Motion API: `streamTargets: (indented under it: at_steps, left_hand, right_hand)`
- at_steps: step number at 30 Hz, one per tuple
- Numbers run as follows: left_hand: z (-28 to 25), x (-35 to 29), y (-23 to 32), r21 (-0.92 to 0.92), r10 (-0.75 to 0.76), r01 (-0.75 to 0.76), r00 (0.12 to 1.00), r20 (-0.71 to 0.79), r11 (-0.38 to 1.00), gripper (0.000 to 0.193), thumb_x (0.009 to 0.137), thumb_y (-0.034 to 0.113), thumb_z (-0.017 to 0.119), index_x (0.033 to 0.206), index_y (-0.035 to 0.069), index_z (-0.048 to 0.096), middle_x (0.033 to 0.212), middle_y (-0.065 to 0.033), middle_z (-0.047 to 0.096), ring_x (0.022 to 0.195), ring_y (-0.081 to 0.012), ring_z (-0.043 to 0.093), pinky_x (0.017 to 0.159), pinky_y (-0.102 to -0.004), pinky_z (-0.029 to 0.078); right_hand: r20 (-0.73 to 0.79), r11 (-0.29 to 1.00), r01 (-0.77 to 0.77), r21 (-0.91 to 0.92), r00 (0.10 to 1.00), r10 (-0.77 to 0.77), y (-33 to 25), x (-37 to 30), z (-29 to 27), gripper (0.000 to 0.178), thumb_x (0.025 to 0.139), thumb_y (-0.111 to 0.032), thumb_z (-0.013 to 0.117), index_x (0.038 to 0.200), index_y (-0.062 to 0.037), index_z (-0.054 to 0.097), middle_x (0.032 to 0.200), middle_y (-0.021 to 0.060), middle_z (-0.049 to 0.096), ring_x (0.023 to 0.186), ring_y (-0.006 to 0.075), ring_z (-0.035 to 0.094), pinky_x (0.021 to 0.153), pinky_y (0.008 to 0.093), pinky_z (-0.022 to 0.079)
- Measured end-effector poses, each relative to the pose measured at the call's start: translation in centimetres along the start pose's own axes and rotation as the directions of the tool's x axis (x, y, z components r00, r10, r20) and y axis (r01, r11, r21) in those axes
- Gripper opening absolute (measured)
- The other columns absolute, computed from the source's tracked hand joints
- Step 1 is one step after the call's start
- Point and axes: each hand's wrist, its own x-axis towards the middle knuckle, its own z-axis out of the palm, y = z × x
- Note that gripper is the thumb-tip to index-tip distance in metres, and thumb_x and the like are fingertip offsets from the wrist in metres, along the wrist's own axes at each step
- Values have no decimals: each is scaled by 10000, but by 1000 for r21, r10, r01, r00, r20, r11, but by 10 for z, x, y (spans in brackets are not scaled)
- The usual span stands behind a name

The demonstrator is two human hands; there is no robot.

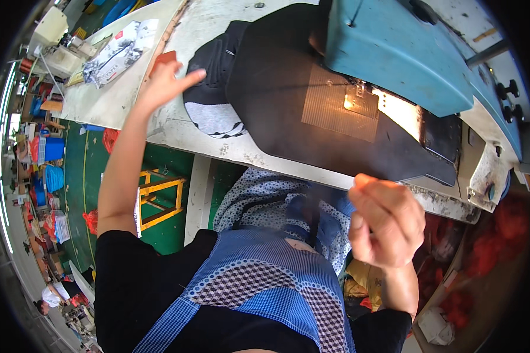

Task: The person aligns and feeds shoe upper fabric pieces into a sewing machine by hand, guiding the edges through the machine one by one.

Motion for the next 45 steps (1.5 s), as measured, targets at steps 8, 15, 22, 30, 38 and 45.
streamTargets:
  at_steps: [8, 15, 22, 30, 38, 45]
  left_hand:
    - [26, -34, 2, -154, -9, -33, 965, -263, 988, 661, 834, 476, 809, 1228, -28, 642, 825, -119, 651, 723, -226, 608, 693, -369, 513]
    - [-12, -55, 28, 156, 166, -118, 925, -343, 981, 328, 951, 223, 664, 1274, 169, 649, 827, -164, 723, 726, -379, 709, 645, -501, 548]
    - [-72, -100, 69, -84, 237, -319, 832, -502, 944, 273, 1050, 116, 521, 1262, 153, 688, 853, -44, 690, 596, -134, 525, 561, -294, 425]
    - [-98, -174, 156, -868, 548, -482, 761, -347, 119, 665, 862, 241, 633, 1394, -119, 460, 1285, -281, 607, 1152, -291, 665, 978, -371, 550]
    - [-39, -145, 186, -152, 747, -770, 637, -188, 619, 572, 670, -71, 527, 1213, 8, 688, 1186, -184, 595, 1036, -290, 608, 899, -386, 468]
    - [-23, -119, 200, -198, 822, -832, 548, -154, 518, 671, 674, -104, 568, 1329, 34, 614, 1450, -158, 545, 1337, -366, 519, 1133, -494, 397]
  right_hand:
    - [142, 990, 34, 139, 988, -54, -12, 6, 34, 213, 729, -44, 730, 936, 4, 739, 922, 118, 714, 713, 236, 699, 579, 328, 568]
    - [227, 969, -64, 238, 974, 9, -24, 4, 49, 219, 733, -44, 747, 949, -10, 742, 950, 84, 716, 722, 207, 692, 595, 321, 569]
    - [380, 882, -306, 358, 911, 161, -29, -4, 52, 320, 818, -145, 772, 1102, -12, 713, 1050, 137, 708, 943, 304, 706, 826, 370, 578]
    - [576, -469, -395, 790, 740, 347, -53, -9, 47, 1072, 790, -566, 814, 1520, 53, 330, 1319, 238, 603, 1172, 302, 640, 1052, 450, 486]
    - [44, 282, -617, 735, 458, 888, -46, -57, -6, 535, 915, -54, 718, 1393, 5, 485, 1182, 67, 647, 1078, 144, 602, 1024, 312, 433]
    - [-26, 345, -534, 772, 516, 856, -37, -50, -12, 643, 942, -12, 680, 1512, 13, 383, 1365, 149, 606, 1274, 192, 554, 1093, 330, 402]
